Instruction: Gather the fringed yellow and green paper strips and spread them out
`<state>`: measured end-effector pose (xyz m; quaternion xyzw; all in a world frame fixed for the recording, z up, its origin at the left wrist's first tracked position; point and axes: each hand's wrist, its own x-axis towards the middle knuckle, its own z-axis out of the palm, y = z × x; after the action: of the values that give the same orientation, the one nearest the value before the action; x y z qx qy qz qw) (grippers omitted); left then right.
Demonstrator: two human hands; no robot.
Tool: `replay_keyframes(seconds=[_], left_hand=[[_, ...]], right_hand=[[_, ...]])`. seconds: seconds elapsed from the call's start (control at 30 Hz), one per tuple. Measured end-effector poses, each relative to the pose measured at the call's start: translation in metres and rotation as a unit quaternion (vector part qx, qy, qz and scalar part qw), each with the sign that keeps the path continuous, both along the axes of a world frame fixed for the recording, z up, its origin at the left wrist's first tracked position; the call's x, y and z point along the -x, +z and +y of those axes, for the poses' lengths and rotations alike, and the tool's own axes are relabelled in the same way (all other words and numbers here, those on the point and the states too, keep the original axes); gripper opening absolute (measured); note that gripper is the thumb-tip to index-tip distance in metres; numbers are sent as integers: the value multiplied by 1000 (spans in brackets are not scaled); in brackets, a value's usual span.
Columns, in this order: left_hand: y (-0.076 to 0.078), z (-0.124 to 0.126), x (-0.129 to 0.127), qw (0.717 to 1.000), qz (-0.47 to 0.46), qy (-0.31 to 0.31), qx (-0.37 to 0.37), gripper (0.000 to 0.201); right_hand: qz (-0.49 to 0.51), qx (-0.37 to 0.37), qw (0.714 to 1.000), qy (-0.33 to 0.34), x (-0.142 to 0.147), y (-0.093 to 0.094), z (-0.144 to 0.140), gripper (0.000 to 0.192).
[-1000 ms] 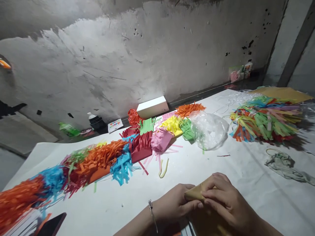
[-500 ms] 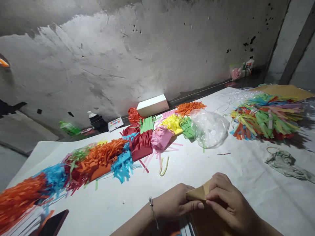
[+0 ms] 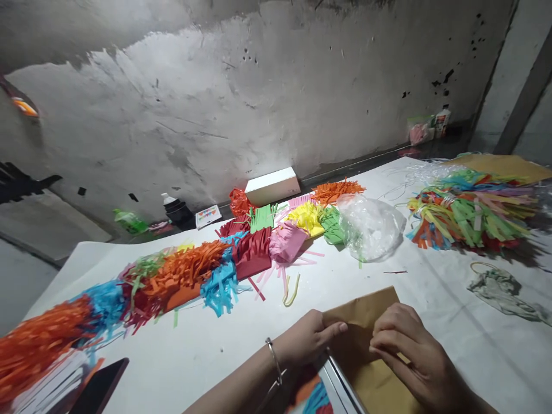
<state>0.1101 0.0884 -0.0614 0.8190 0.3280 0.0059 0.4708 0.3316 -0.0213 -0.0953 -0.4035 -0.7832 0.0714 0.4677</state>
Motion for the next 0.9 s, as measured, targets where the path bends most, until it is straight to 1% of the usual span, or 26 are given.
replay_keyframes(seconds=[0.1,0.2,0.3,0.4,0.5,0.57,0.67,0.77,0.83,0.87,0.9], left_hand=[[2,-4,1,1000,-17,-15,6,60],[5,-10,1,999,-39,-32,6,61],[4,-14,2,997,-54,-53,1,61],[1,-14,4,997,-52,-51,-8,60],[-2,-13,4,998,-41,-28,-25,61],[-3,-11,3,999,-40,-15,-30,60],[-5,-4,2,998,-43,12,-35,61],[-5,5,5,996,-37,65,-54,60],[-2,8,10,990,-31,115,-79,58],[1,7,13,985,-28,140,-92,57],[6,5,16,981,-27,163,-103,56]], right_hand=[[-2,34,999,-38,4,-2,2,21],[-19,57,997,-48,10,-2,6,19],[-29,49,997,-44,15,0,8,14],[-37,19,997,-61,16,0,7,14],[-47,-37,997,-57,16,-1,6,15],[-49,-52,996,-46,14,0,4,15],[-8,-15,999,-43,10,-2,-6,13],[88,48,991,-87,9,-7,-22,11],[141,65,982,-111,17,-12,-33,9],[162,69,978,-115,24,-15,-38,13],[181,73,974,-113,32,-17,-42,21]])
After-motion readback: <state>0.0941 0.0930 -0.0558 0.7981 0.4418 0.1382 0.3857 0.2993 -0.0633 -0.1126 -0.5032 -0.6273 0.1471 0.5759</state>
